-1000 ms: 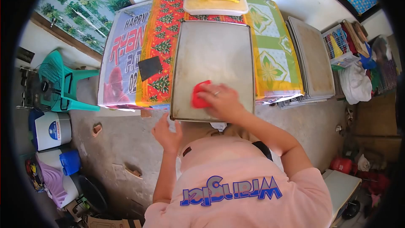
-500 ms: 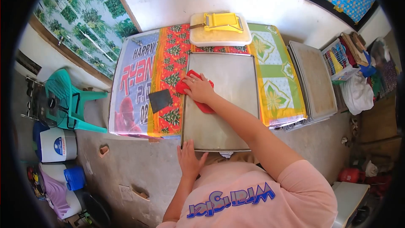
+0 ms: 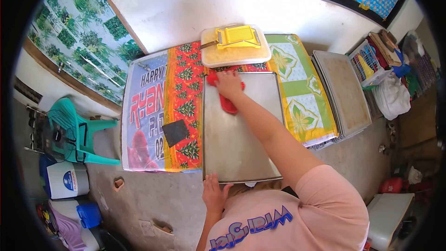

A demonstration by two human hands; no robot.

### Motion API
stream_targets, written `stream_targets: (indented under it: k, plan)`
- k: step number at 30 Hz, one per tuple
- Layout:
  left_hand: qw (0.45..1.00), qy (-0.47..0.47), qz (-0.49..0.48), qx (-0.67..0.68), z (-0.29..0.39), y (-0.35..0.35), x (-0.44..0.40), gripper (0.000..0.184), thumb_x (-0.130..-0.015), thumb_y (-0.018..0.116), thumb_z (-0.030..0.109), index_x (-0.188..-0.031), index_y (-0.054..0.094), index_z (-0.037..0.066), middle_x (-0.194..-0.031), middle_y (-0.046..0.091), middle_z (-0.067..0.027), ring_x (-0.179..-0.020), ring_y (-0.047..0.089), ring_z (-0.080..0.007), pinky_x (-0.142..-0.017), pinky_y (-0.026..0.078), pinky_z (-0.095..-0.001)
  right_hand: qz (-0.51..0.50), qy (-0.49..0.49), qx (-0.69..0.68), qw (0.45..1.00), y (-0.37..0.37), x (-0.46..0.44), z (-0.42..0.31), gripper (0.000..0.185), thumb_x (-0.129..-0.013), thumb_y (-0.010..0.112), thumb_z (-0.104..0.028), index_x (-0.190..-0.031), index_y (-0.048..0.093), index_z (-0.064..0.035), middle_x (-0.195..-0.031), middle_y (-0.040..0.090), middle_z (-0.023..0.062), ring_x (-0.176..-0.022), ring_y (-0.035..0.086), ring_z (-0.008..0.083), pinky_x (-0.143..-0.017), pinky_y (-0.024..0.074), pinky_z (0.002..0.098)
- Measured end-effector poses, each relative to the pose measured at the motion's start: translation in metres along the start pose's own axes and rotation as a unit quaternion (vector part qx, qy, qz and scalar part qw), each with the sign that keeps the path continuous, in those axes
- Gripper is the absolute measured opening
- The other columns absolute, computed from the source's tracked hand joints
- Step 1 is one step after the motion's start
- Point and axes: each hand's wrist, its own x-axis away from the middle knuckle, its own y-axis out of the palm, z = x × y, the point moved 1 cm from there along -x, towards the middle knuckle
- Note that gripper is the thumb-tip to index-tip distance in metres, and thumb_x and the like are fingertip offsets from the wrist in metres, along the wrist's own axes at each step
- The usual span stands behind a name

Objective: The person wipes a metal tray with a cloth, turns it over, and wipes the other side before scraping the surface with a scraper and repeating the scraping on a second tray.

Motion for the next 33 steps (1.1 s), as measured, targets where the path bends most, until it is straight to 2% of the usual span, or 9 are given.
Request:
stream_targets:
  k: [5, 7, 9, 12, 15, 23, 26, 29, 33]
  plan:
    - [1.000, -0.003, -0.008, -0.014, 0.000, 0.002, -0.004, 0.080, -0.078, 0.073, 0.051, -0.134, 0.046, 0.001, -0.120, 0.060, -0.0218, -0.111, 0.059, -0.0412, -0.092, 0.051, -0.0476, 0.080, 0.069, 0.033, 0.994, -0.018, 0.043, 0.098, 0.039, -0.092, 0.054, -0.039, -0.114, 0.059, -0.0071, -0.113, 0.065, 0.0144, -0.112, 0.058, 0.0314, -0.102, 0.0373, 0.0510]
    - [1.000, 0.007, -0.009, -0.013, 0.000, 0.002, -0.006, 0.080, -0.078, 0.073, 0.051, -0.135, 0.046, 0.001, -0.120, 0.060, -0.0219, -0.110, 0.059, -0.0413, -0.092, 0.051, -0.0479, 0.040, 0.135, 0.054, 0.989, -0.044, 0.057, 0.123, 0.037, -0.092, 0.053, -0.039, -0.110, 0.059, -0.0072, -0.110, 0.066, 0.0155, -0.109, 0.060, 0.0324, -0.100, 0.0388, 0.0505]
    - [1.000, 0.011, -0.012, -0.010, 0.001, 0.000, -0.008, 0.079, -0.079, 0.072, 0.050, -0.135, 0.046, 0.001, -0.121, 0.059, -0.0220, -0.111, 0.059, -0.0414, -0.092, 0.051, -0.0485, 0.057, 0.163, 0.085, 0.981, -0.045, 0.072, 0.149, 0.041, -0.093, 0.051, -0.040, -0.116, 0.058, -0.0073, -0.115, 0.064, 0.0116, -0.115, 0.055, 0.0296, -0.099, 0.0384, 0.0511]
    - [1.000, 0.024, 0.005, -0.005, 0.000, 0.003, -0.006, 0.077, -0.080, 0.072, 0.049, -0.135, 0.046, 0.001, -0.122, 0.058, -0.0222, -0.112, 0.058, -0.0414, -0.092, 0.051, -0.0491, 0.033, 0.140, 0.070, 0.987, -0.055, 0.107, 0.164, 0.037, -0.092, 0.053, -0.035, -0.114, 0.058, -0.0063, -0.113, 0.063, 0.0133, -0.111, 0.057, 0.0311, -0.092, 0.0431, 0.0482]
    - [1.000, 0.023, 0.014, -0.010, 0.002, 0.003, -0.006, 0.076, -0.081, 0.072, 0.048, -0.135, 0.047, 0.001, -0.122, 0.058, -0.0223, -0.113, 0.058, -0.0416, -0.092, 0.051, -0.0491, 0.096, 0.055, 0.051, 0.993, -0.063, 0.174, 0.146, 0.035, -0.090, 0.058, -0.031, -0.112, 0.058, -0.0040, -0.102, 0.065, 0.0149, -0.097, 0.061, 0.0337, -0.080, 0.0490, 0.0458]
    - [1.000, 0.010, 0.000, -0.012, 0.005, -0.001, -0.007, 0.079, -0.079, 0.073, 0.049, -0.135, 0.046, 0.000, -0.123, 0.057, -0.0231, -0.114, 0.057, -0.0415, -0.094, 0.050, -0.0492, 0.050, -0.050, 0.012, 0.997, -0.099, 0.380, 0.077, 0.040, -0.082, 0.069, -0.019, -0.116, 0.056, -0.0012, -0.106, 0.064, 0.0167, -0.094, 0.059, 0.0351, -0.081, 0.0489, 0.0438]
    - [1.000, 0.004, -0.003, 0.014, 0.009, -0.006, -0.009, 0.074, -0.080, 0.074, 0.044, -0.135, 0.047, 0.002, -0.122, 0.057, -0.0238, -0.115, 0.056, -0.0412, -0.096, 0.049, -0.0488, -0.102, -0.080, -0.068, 0.989, -0.139, 0.423, 0.071, 0.039, -0.087, 0.064, -0.024, -0.117, 0.057, 0.0011, -0.111, 0.064, 0.0213, -0.095, 0.062, 0.0347, -0.083, 0.0493, 0.0439]
    - [0.995, -0.017, -0.005, 0.103, 0.010, -0.017, -0.014, 0.064, -0.083, 0.072, 0.032, -0.134, 0.048, 0.003, -0.120, 0.057, -0.0245, -0.114, 0.057, -0.0389, -0.095, 0.049, -0.0471, -0.369, 0.035, -0.128, 0.920, -0.195, 0.405, 0.066, 0.040, -0.090, 0.062, -0.029, -0.120, 0.057, -0.0028, -0.107, 0.065, 0.0225, -0.090, 0.063, 0.0367, -0.081, 0.0503, 0.0446]
    - [0.962, -0.161, 0.045, 0.216, -0.022, -0.015, 0.003, 0.044, -0.089, 0.062, 0.013, -0.130, 0.050, 0.004, -0.117, 0.059, -0.0225, -0.111, 0.060, -0.0339, -0.091, 0.051, -0.0438, -0.117, 0.057, -0.236, 0.963, -0.183, 0.364, 0.080, 0.039, -0.093, 0.059, -0.034, -0.124, 0.056, -0.0104, -0.100, 0.066, 0.0229, -0.090, 0.063, 0.0414, -0.077, 0.0508, 0.0472]
